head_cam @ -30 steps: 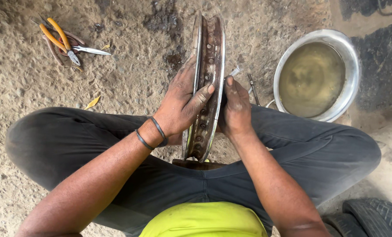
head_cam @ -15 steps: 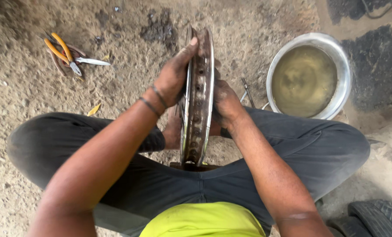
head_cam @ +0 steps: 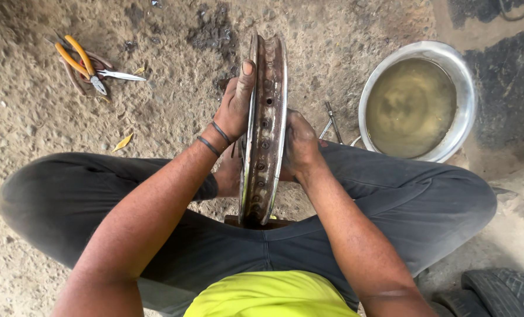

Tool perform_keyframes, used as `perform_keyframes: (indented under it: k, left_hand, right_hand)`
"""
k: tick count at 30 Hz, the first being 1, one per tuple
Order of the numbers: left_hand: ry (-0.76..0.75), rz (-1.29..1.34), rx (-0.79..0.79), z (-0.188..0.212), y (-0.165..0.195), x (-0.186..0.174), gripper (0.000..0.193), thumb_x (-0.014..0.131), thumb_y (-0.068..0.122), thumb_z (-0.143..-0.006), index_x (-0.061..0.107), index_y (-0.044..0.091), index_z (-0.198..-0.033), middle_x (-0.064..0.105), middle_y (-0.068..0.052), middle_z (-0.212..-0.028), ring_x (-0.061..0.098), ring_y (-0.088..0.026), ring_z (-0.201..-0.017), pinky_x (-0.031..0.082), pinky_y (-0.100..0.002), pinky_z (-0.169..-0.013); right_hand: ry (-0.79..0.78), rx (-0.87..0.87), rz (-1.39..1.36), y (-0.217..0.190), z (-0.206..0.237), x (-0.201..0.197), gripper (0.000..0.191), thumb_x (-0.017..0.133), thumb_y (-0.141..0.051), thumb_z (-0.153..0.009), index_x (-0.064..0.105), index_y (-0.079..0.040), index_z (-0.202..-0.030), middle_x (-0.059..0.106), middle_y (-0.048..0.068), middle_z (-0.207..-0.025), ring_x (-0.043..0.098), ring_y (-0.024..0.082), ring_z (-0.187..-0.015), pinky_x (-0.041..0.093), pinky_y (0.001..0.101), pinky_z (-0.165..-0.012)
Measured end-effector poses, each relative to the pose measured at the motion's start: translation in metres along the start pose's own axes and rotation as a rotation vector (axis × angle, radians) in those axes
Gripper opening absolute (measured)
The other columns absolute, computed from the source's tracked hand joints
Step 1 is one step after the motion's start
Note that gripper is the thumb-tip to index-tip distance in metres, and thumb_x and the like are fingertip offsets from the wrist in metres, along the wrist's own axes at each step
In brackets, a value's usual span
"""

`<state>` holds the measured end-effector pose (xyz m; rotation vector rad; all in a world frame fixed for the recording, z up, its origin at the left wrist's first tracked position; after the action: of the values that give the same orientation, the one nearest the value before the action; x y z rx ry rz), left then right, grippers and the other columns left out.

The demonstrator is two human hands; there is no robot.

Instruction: The person sits on the ground and uses a wrench and their hands to tighten and adjust spokes on a bicycle wheel rim.

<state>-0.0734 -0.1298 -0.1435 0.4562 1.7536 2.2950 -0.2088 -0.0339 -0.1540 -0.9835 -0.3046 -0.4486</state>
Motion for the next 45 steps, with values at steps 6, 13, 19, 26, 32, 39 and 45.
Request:
perform_keyframes:
  k: [6, 13, 19, 26, 32, 39, 45]
  left_hand:
    - [0.04, -0.223, 0.018, 0.02, 0.009, -0.01, 0.084, 0.024, 0.074, -0.099, 0.063, 0.003, -0.077, 0.057, -0.002, -0.068, 0.058, -0.014, -0.063, 0.054, -0.03, -0.058]
    - [0.065, -0.32, 0.443, 0.051, 0.067, -0.007, 0.06, 0.038, 0.052, -0.114, 0.06, 0.001, -0.091, 0.054, -0.01, -0.079, 0.054, -0.024, -0.071, 0.047, -0.037, -0.066]
    - [0.034, -0.67, 0.57, 0.077, 0.105, -0.004, 0.039, 0.046, 0.035, -0.115, 0.064, 0.005, -0.097, 0.061, -0.015, -0.093, 0.06, -0.036, -0.084, 0.05, -0.045, -0.073]
    - [0.068, -0.917, 0.287, 0.137, 0.104, -0.012, 0.021, 0.06, 0.021, -0.108, 0.065, 0.005, -0.096, 0.062, -0.013, -0.084, 0.062, -0.035, -0.072, 0.048, -0.046, -0.06]
    - [0.199, -0.688, 0.22, 0.196, 0.122, 0.018, 0.012, 0.056, 0.01, -0.108, 0.062, 0.001, -0.111, 0.062, -0.017, -0.09, 0.065, -0.034, -0.076, 0.051, -0.04, -0.066]
    - [0.252, -0.496, 0.01, 0.208, 0.095, 0.021, 0.019, 0.062, 0.015, -0.109, 0.063, 0.0, -0.097, 0.057, -0.009, -0.068, 0.054, -0.019, -0.058, 0.046, -0.032, -0.054]
    - [0.096, -0.307, -0.117, 0.18, 0.074, -0.02, 0.026, 0.06, 0.021, -0.106, 0.059, 0.005, -0.085, 0.052, 0.001, -0.059, 0.051, -0.007, -0.049, 0.04, -0.025, -0.044]
  right_hand:
    - [-0.175, -0.191, 0.211, -0.008, 0.005, 0.017, 0.063, 0.05, -0.064, -0.102, 0.063, -0.002, -0.1, 0.067, 0.011, -0.09, 0.069, 0.02, -0.081, 0.063, 0.0404, -0.077]
    - [-0.038, -0.273, 0.281, -0.004, 0.01, 0.011, 0.042, 0.045, -0.042, -0.105, 0.064, -0.006, -0.097, 0.067, 0.005, -0.086, 0.069, 0.013, -0.072, 0.06, 0.0289, -0.061]
    - [-0.053, -0.296, 0.077, -0.001, 0.013, 0.014, 0.036, 0.043, -0.028, -0.109, 0.065, -0.003, -0.095, 0.068, 0.006, -0.079, 0.064, 0.014, -0.062, 0.053, 0.0288, -0.054]
    - [0.25, -1.042, 1.097, -0.001, 0.049, 0.015, 0.03, 0.055, -0.017, -0.115, 0.056, 0.002, -0.138, 0.061, 0.018, -0.133, 0.061, 0.029, -0.127, 0.056, 0.0412, -0.108]
    - [0.288, -1.039, 1.133, 0.024, 0.031, -0.004, 0.036, 0.062, -0.02, -0.112, 0.051, -0.001, -0.141, 0.053, 0.017, -0.138, 0.056, 0.03, -0.133, 0.056, 0.0389, -0.111]
    - [0.236, -0.675, 0.73, 0.043, 0.002, -0.029, 0.038, 0.048, -0.025, -0.112, 0.05, -0.007, -0.145, 0.055, 0.009, -0.135, 0.064, 0.023, -0.125, 0.059, 0.0363, -0.107]
    - [0.372, -0.703, 0.583, -0.004, 0.007, -0.018, 0.043, 0.047, -0.036, -0.117, 0.052, -0.007, -0.147, 0.057, 0.01, -0.14, 0.056, 0.019, -0.133, 0.048, 0.0305, -0.113]
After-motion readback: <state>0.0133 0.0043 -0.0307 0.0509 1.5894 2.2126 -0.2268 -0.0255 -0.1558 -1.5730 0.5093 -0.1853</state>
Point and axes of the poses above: each hand's wrist, its own z-axis away from the middle knuckle, its own x-axis out of the palm, y = z × x, the point moved 7 cm from there along -z, towards the middle knuckle
